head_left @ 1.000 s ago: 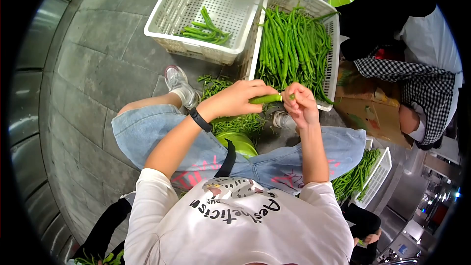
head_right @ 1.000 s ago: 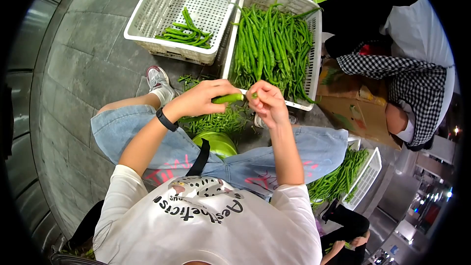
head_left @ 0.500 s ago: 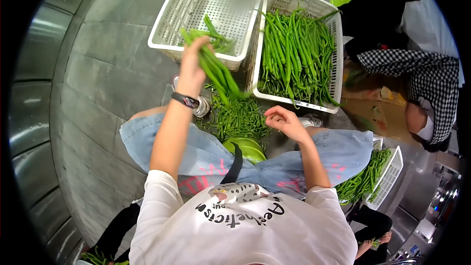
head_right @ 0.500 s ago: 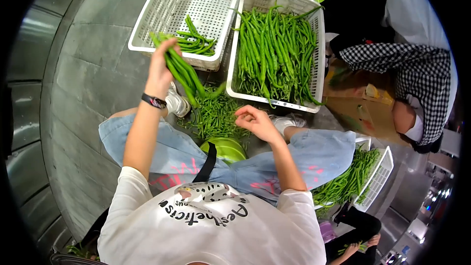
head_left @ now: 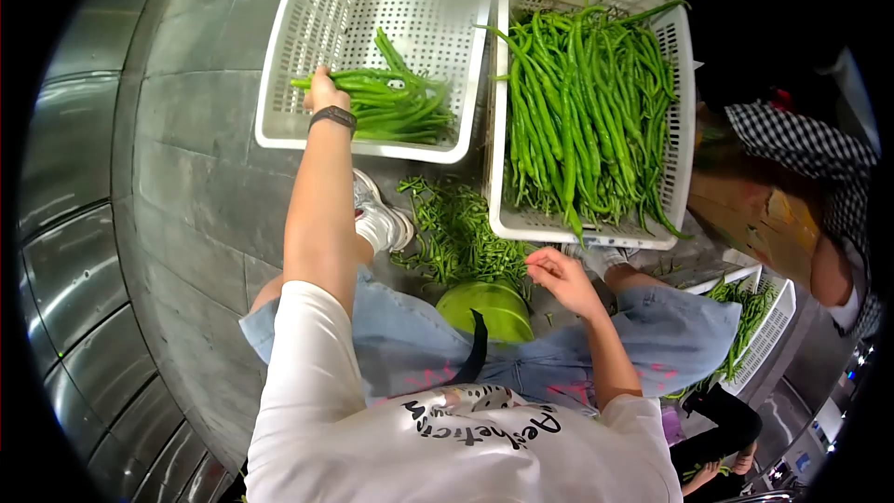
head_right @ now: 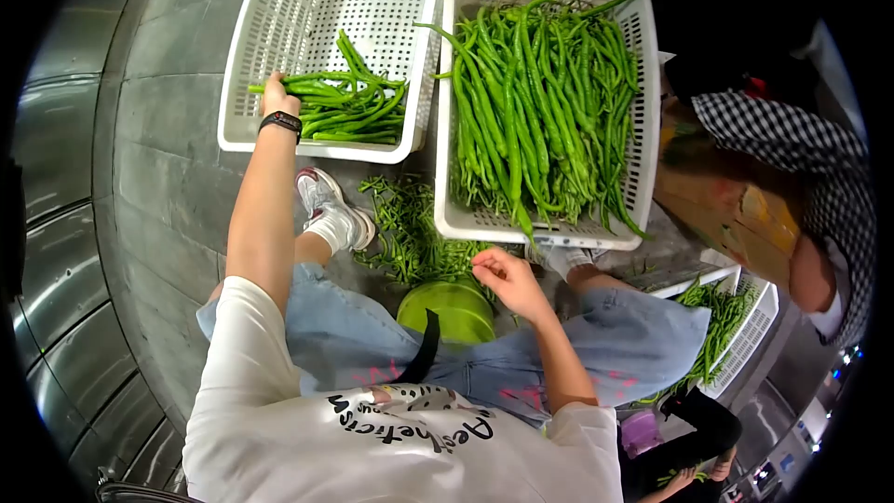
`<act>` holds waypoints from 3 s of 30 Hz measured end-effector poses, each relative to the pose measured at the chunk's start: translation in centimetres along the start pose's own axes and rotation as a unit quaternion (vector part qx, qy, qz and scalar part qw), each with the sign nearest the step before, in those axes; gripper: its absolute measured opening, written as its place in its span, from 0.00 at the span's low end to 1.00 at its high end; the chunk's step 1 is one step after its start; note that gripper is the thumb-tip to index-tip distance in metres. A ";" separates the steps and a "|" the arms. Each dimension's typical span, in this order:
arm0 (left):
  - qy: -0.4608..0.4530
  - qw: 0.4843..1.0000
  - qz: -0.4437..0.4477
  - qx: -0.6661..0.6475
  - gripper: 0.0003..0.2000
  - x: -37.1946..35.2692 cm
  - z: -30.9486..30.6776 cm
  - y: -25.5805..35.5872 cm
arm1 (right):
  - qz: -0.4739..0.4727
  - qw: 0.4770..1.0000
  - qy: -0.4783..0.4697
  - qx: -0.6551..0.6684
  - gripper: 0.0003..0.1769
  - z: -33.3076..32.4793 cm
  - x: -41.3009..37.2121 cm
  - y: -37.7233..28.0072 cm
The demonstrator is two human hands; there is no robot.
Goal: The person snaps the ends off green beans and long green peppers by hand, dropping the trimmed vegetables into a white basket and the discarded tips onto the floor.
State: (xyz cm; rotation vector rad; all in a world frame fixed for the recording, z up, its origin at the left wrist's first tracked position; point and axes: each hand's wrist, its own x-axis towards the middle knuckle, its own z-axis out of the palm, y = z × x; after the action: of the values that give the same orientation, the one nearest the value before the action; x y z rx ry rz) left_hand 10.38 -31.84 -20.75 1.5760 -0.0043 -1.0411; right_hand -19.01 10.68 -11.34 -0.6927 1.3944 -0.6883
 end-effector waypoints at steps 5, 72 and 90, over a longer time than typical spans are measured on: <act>0.157 0.952 -0.091 0.246 0.35 7.2 -1.9 -6.8 | 0.003 1.000 0.002 -0.024 0.07 -0.4 2.0 -0.9; -0.623 -0.114 0.752 0.183 0.10 -32.1 -1.9 -9.4 | -0.157 0.978 0.051 0.127 0.09 -4.1 -5.1 -8.0; -0.523 0.074 0.781 0.333 0.24 -34.0 -16.5 4.5 | -0.309 0.780 0.327 -0.435 0.20 -3.1 9.6 -11.1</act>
State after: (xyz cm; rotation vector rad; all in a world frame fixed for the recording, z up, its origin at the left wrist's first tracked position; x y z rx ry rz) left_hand 2.28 -2.34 1.90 0.0288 -2.7998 0.2041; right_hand -21.86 -3.85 -8.89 -1.8369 2.1881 -0.8143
